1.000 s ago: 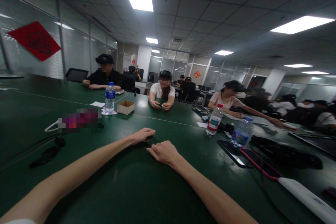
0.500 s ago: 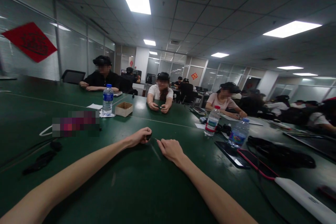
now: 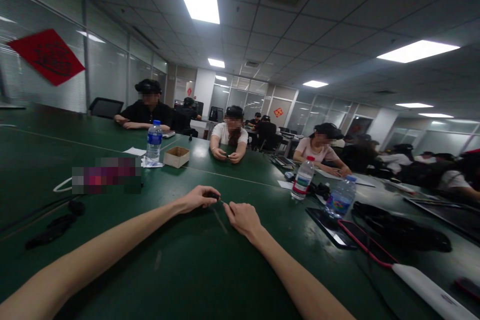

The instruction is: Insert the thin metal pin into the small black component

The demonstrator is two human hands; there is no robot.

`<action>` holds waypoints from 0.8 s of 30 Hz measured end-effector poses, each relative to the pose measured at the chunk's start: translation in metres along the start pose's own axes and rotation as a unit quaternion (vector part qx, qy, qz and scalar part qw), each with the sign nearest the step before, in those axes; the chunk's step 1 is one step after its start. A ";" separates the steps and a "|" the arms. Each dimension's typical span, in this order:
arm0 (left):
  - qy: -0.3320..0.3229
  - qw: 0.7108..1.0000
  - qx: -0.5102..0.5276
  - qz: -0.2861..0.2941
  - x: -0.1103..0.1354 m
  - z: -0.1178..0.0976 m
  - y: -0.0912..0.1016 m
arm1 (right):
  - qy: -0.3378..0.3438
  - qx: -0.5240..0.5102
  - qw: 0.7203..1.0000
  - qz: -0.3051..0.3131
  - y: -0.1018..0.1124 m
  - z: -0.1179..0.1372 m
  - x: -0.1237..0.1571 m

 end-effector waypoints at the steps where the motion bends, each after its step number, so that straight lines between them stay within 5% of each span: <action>1: -0.001 1.000 -0.011 -0.002 0.000 0.000 0.000 | -0.002 -0.003 1.000 -0.003 0.000 0.000 0.000; 24: -0.166 0.937 -0.299 -0.062 0.002 0.001 -0.006 | 0.009 0.010 1.000 -0.002 -0.001 0.002 0.000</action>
Point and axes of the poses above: each hand's wrist, its own x-axis away from the middle knuckle, its own y-axis out of the back of the hand, z = x × y, the point moved 5 cm from there along -x, towards the middle knuckle, and after that the axes turned 7 degrees about -z, right-handed, at the moved point
